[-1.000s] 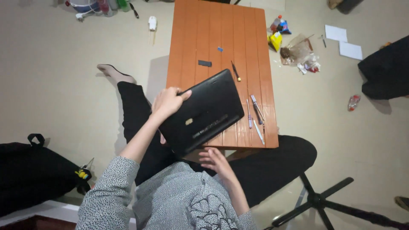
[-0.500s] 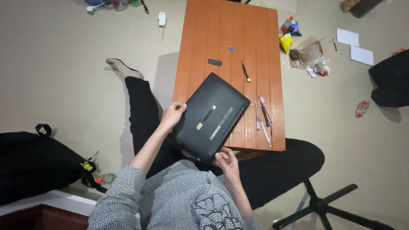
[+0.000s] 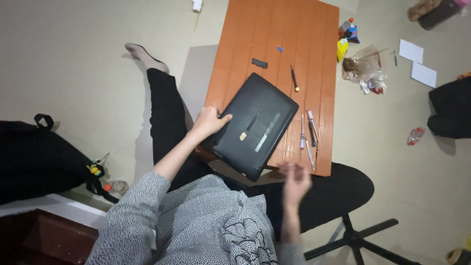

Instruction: Reinstalling internal components and reassembling a laptop using a screwdriver

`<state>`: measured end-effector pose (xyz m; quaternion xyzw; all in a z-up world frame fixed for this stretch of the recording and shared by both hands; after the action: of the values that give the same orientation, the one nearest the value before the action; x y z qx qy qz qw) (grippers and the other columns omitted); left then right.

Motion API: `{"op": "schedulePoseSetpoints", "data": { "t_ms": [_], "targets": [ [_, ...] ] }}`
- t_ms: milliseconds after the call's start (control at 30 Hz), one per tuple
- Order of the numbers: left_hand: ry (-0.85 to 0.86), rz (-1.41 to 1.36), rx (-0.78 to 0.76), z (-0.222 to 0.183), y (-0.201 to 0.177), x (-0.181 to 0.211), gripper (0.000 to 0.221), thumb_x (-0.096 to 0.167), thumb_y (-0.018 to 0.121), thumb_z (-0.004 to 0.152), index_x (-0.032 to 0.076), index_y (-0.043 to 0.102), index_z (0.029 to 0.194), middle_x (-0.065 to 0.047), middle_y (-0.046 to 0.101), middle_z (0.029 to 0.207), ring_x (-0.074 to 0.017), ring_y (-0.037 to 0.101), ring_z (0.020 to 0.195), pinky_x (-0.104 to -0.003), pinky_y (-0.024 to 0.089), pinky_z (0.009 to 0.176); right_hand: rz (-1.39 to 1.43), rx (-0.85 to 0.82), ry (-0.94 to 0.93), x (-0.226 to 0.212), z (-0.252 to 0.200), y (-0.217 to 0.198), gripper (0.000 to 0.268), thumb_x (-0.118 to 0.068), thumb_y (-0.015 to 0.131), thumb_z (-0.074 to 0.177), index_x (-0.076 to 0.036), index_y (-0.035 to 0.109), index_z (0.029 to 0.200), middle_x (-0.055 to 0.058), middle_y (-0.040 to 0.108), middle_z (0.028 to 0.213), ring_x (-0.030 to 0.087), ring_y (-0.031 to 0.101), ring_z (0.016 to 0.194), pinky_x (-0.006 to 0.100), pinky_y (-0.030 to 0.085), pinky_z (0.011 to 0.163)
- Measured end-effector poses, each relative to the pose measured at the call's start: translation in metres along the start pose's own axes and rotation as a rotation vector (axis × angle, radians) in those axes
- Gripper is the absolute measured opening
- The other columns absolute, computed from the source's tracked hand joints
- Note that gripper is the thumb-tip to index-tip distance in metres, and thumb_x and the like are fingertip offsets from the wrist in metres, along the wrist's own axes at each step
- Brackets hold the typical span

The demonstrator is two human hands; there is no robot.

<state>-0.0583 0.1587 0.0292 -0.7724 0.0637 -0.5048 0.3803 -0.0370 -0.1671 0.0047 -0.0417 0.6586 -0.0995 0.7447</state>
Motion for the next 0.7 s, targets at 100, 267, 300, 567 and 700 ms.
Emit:
{"op": "schedulePoseSetpoints", "data": {
  "t_ms": [100, 267, 300, 567, 700],
  "targets": [
    [0.071, -0.011, -0.009, 0.011, -0.004, 0.003, 0.048, 0.042, 0.071, 0.088, -0.005, 0.075, 0.081, -0.030, 0.074, 0.087, -0.0465, 0.072, 0.094, -0.049, 0.056, 0.075, -0.096, 0.075, -0.172, -0.011, 0.056, -0.032, 0.010, -0.004, 0.075, 0.099, -0.009, 0.068, 0.104, 0.009, 0.071, 0.092, 0.019, 0.071, 0.083, 0.034, 0.056, 0.077],
    [0.067, 0.045, -0.094, 0.025, -0.016, 0.016, 0.073, 0.060, 0.056, 0.094, -0.012, 0.068, 0.103, -0.037, 0.068, 0.107, -0.0490, 0.066, 0.108, -0.053, 0.055, 0.085, -0.084, -0.049, -0.039, 0.052, 0.197, -0.072, 0.012, -0.015, 0.067, 0.106, -0.008, 0.065, 0.115, 0.008, 0.068, 0.104, 0.013, 0.066, 0.086, 0.028, 0.056, 0.079],
    [0.051, 0.066, -0.139, 0.028, -0.016, 0.016, 0.084, 0.066, 0.048, 0.096, -0.014, 0.064, 0.117, -0.039, 0.064, 0.117, -0.0488, 0.063, 0.115, -0.053, 0.054, 0.091, -0.113, -0.075, 0.043, 0.074, 0.230, -0.075, 0.014, -0.021, 0.064, 0.106, -0.010, 0.065, 0.115, 0.004, 0.068, 0.105, 0.007, 0.065, 0.086, 0.021, 0.056, 0.078],
    [0.260, -0.299, 0.103, 0.024, 0.007, -0.039, 0.044, 0.043, 0.054, 0.106, 0.006, 0.062, 0.083, -0.009, 0.069, 0.063, -0.0194, 0.068, 0.051, -0.028, 0.052, 0.045, -0.308, -0.304, 0.512, 0.113, 0.283, -0.030, 0.083, -0.061, 0.032, 0.110, 0.006, 0.025, 0.160, 0.034, 0.022, 0.162, 0.057, 0.020, 0.147, 0.072, 0.018, 0.115],
    [0.294, -0.279, 0.395, 0.013, 0.022, -0.049, 0.037, 0.039, 0.055, 0.106, 0.014, 0.062, 0.079, -0.009, 0.067, 0.058, -0.0188, 0.069, 0.055, -0.027, 0.048, 0.048, -0.344, -0.354, 0.570, 0.125, 0.282, -0.036, 0.094, -0.078, 0.022, 0.105, -0.006, 0.017, 0.166, 0.024, 0.008, 0.170, 0.050, 0.007, 0.153, 0.070, 0.007, 0.120]
  ]
}}
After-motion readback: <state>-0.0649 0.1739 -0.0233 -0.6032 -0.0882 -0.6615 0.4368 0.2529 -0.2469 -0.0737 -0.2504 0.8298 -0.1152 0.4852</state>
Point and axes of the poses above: each hand's wrist, its own z-axis towards the middle knuckle, its own y-axis out of the palm, x = y × z, the point moved 1 cm from there along z, towards the middle knuckle
